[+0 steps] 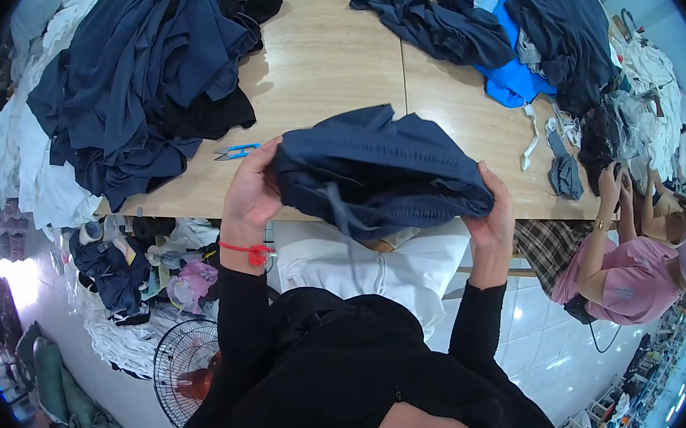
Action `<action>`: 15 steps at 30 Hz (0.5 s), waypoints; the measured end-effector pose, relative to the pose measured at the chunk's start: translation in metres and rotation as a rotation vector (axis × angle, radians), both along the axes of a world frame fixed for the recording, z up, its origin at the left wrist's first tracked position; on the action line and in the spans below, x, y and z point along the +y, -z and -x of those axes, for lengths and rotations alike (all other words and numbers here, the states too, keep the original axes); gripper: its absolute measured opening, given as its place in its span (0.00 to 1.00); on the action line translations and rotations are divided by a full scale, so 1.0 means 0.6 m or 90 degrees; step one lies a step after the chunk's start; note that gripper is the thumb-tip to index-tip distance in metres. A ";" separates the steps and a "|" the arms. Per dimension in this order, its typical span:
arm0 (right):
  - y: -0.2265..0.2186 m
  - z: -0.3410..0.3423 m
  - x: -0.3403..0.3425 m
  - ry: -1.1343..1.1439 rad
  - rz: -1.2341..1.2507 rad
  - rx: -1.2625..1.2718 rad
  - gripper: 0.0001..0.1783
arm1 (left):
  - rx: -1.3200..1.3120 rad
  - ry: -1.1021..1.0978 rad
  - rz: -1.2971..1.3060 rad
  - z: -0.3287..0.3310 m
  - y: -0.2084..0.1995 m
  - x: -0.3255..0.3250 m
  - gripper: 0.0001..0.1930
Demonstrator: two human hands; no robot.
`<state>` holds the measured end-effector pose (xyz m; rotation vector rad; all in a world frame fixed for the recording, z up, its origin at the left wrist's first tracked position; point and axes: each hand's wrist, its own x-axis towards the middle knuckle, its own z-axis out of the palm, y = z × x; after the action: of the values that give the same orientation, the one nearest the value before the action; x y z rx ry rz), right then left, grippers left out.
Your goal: Trimming loose threads from athletic shorts using snips at a garment factory workbench.
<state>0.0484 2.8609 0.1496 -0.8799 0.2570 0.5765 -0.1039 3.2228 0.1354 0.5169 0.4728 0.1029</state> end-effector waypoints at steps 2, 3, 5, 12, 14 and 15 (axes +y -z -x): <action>-0.009 0.010 -0.015 0.010 -0.012 -0.002 0.13 | -0.017 -0.015 0.024 0.008 0.001 -0.006 0.13; -0.014 0.016 -0.019 0.020 -0.027 -0.006 0.12 | -0.034 -0.031 0.046 0.014 0.000 -0.007 0.13; -0.022 0.027 -0.024 0.051 -0.026 0.030 0.11 | 0.031 -0.080 0.033 0.013 -0.032 -0.034 0.12; -0.041 0.045 -0.050 0.025 -0.047 -0.111 0.11 | -0.091 -0.030 -0.123 0.008 -0.040 -0.061 0.14; -0.038 0.049 -0.053 0.035 -0.045 -0.103 0.11 | -0.096 0.006 -0.171 0.005 -0.043 -0.069 0.16; -0.037 0.050 -0.055 0.047 -0.043 -0.099 0.11 | -0.096 0.007 -0.171 0.005 -0.040 -0.070 0.16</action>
<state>0.0185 2.8276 0.1715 -0.8418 0.1276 0.4437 -0.1069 3.1810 0.1594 0.7690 0.3095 0.1957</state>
